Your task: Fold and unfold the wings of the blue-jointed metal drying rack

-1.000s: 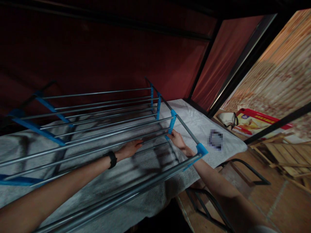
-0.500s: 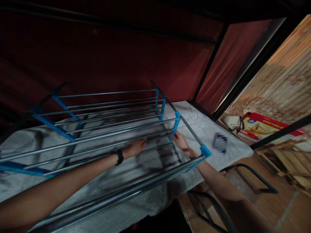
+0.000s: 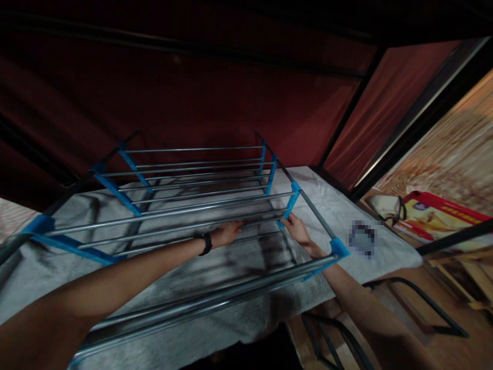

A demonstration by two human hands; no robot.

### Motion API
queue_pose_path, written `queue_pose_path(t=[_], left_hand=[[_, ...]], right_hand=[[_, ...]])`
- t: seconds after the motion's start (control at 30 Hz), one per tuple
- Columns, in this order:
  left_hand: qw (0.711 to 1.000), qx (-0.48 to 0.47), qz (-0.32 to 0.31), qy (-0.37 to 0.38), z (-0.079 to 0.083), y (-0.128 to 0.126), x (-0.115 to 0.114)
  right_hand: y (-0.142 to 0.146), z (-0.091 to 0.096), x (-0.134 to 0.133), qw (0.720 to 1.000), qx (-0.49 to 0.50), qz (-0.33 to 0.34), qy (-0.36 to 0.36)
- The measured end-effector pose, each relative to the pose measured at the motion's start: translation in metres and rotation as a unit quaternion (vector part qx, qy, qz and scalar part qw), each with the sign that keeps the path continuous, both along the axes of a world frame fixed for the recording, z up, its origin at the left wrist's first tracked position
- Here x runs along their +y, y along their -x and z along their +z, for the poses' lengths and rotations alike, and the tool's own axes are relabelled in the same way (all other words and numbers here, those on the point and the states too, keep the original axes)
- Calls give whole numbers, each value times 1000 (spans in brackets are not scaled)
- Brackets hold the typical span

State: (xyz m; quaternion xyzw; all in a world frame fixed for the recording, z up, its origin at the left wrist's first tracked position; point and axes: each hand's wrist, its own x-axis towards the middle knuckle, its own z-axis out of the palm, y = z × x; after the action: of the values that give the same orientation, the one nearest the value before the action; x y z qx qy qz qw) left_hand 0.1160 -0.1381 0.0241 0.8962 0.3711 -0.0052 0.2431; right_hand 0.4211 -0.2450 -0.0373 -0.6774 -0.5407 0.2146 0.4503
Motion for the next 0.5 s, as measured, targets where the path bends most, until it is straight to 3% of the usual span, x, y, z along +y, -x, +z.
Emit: queue_pose_path(t=[0.33,0.43,0.5], left_hand=[[999,23,-34,-23,2,9,-3],[995,10,-58,-80,3,16,-10],[983,-5,-122,-139,4,20,-20]], right_hand=[[2,2,0,1000,3,4,-20],[1,4,0,1000,11,16,-14],[-1,4,1,1000,15,22,-12]])
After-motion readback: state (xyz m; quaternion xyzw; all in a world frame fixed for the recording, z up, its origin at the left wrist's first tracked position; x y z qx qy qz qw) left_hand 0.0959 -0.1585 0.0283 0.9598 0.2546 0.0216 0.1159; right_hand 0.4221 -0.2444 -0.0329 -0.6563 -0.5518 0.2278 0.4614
